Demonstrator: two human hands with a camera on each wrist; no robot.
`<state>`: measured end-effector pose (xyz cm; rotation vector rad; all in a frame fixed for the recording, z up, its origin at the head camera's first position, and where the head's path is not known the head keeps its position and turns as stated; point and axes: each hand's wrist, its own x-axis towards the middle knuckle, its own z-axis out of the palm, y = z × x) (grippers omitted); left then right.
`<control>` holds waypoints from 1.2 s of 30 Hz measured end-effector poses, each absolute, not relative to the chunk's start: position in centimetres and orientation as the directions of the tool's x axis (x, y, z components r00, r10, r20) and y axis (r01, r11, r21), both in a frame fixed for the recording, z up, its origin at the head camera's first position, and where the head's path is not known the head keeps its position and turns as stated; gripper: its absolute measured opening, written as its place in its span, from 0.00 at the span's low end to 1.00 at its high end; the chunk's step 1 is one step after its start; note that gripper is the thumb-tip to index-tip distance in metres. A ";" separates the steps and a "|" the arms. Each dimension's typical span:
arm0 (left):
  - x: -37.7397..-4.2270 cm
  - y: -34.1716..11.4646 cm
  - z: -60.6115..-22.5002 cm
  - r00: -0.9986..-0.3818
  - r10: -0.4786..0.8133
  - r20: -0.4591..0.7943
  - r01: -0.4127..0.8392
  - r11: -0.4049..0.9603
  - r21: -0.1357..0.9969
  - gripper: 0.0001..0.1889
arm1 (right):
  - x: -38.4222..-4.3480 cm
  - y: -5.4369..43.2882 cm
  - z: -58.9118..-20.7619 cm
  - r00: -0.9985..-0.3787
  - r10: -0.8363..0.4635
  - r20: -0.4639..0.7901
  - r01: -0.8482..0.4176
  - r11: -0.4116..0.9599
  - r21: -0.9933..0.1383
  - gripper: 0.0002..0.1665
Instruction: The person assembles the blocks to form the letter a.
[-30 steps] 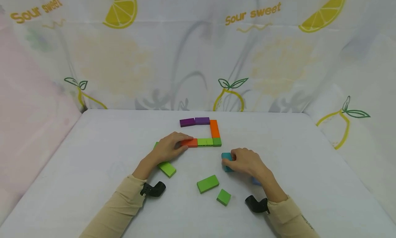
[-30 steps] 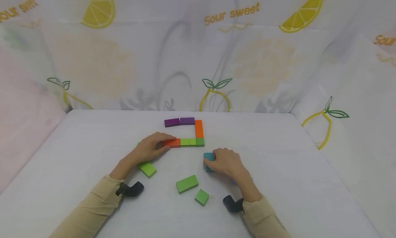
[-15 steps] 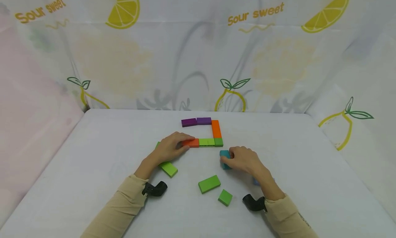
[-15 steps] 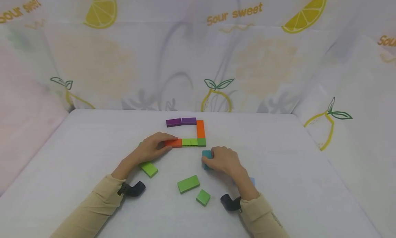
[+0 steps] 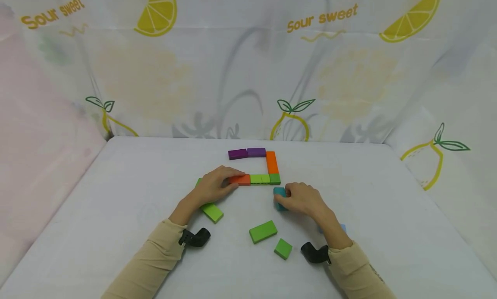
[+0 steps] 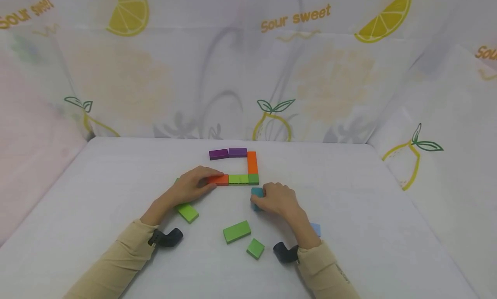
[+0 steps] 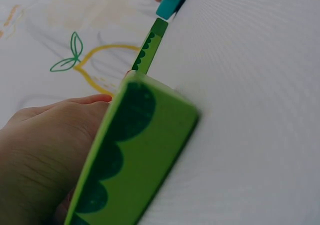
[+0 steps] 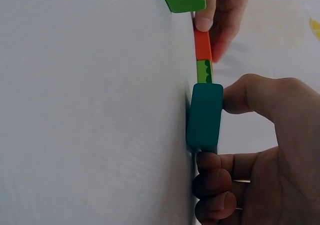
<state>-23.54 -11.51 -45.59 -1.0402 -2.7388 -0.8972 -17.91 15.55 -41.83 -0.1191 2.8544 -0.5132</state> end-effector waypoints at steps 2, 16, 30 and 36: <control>-23.5 -11.5 -45.6 -0.766 0.583 0.269 0.630 0.598 0.495 0.18 | -18.0 15.5 -41.9 -0.968 -0.123 -0.217 -0.038 0.934 -0.356 0.19; -23.5 -11.6 -45.7 -0.773 0.578 0.262 0.622 0.609 0.493 0.18 | -18.5 15.1 -41.9 -0.971 -0.111 -0.212 -0.028 0.933 -0.359 0.19; -23.5 -11.5 -45.6 -0.761 0.587 0.276 0.637 0.595 0.491 0.18 | -18.7 14.8 -42.0 -0.974 -0.099 -0.203 -0.021 0.936 -0.353 0.21; -23.5 -11.5 -45.6 -0.761 0.586 0.277 0.636 0.595 0.490 0.18 | -18.7 14.8 -41.9 -0.974 -0.104 -0.200 -0.028 0.937 -0.349 0.23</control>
